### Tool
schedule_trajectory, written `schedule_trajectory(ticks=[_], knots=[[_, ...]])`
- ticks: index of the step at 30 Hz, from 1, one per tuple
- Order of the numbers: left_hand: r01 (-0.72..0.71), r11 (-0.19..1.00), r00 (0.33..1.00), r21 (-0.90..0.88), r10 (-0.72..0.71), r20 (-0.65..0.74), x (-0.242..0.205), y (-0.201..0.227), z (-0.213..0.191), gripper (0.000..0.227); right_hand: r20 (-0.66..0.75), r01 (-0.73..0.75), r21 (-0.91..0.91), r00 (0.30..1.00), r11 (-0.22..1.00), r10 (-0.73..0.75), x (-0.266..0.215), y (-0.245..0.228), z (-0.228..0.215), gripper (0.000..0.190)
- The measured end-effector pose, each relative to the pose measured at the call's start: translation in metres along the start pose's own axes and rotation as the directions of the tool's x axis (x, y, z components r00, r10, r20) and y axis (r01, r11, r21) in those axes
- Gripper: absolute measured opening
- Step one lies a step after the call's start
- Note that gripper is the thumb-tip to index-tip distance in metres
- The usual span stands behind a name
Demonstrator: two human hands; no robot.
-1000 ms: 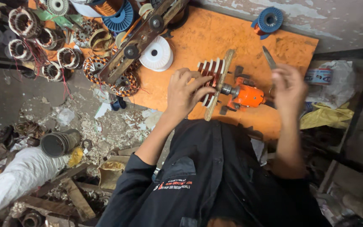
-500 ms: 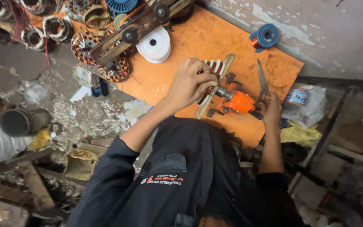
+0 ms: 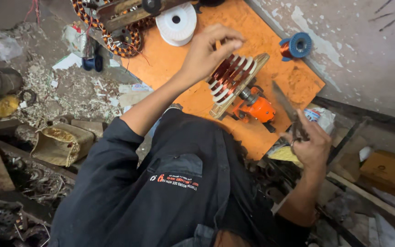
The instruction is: The person winds copper wire onto a slotted stator core mounted on a small orange motorized winding machine. They repeatedly rotate the crank to spin the core, guide the wire into the slots, and use scissors to trim excess wire. The process is repeated multiple times to build up the coil layers.
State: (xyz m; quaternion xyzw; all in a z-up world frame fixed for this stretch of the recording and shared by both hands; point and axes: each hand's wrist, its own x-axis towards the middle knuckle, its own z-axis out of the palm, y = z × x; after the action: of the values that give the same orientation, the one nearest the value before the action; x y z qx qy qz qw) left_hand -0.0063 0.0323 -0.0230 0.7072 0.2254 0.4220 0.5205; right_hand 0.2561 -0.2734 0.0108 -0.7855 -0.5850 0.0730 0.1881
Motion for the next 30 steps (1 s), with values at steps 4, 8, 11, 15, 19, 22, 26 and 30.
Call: schedule_trajectory(ticks=[4,8,11,15,19,22,26,30], knots=[[0.078,0.997,0.995,-0.022,-0.079,-0.067,-0.01,-0.004,-0.007,0.017,0.077,0.133,-0.032,0.989,0.991,-0.13,0.02,-0.04,-0.015,0.096],[0.156,0.988,0.987,-0.015,-0.157,-0.042,-0.028,-0.01,-0.016,0.017,0.141,0.153,-0.156,0.981,0.976,-0.131,0.042,-0.06,-0.018,0.098],[0.187,0.982,0.98,-0.004,-0.187,-0.073,-0.038,-0.016,-0.019,0.019,0.145,0.202,-0.146,0.973,0.968,-0.181,0.051,-0.062,-0.018,0.092],[0.267,0.963,0.959,-0.019,-0.268,-0.092,-0.049,-0.029,-0.021,0.02,0.097,0.264,-0.2,0.964,0.943,-0.249,0.047,-0.057,-0.015,0.07],[0.306,0.952,0.952,-0.01,-0.306,0.001,-0.05,-0.047,-0.021,0.02,0.065,0.235,-0.116,0.971,0.965,-0.229,0.038,-0.042,-0.014,0.08],[0.366,0.928,0.921,-0.067,-0.351,0.168,-0.047,-0.06,-0.02,0.02,0.029,0.133,0.045,0.991,0.99,-0.134,0.03,-0.028,-0.013,0.089],[0.371,0.895,0.885,-0.247,-0.26,0.387,-0.038,-0.072,-0.024,0.02,-0.036,-0.032,0.105,0.999,0.994,0.036,0.021,-0.011,-0.004,0.088],[0.225,0.973,0.872,-0.042,-0.182,0.455,-0.029,-0.077,-0.025,0.021,-0.042,-0.155,0.092,0.986,0.984,0.159,0.017,0.003,0.016,0.087]])
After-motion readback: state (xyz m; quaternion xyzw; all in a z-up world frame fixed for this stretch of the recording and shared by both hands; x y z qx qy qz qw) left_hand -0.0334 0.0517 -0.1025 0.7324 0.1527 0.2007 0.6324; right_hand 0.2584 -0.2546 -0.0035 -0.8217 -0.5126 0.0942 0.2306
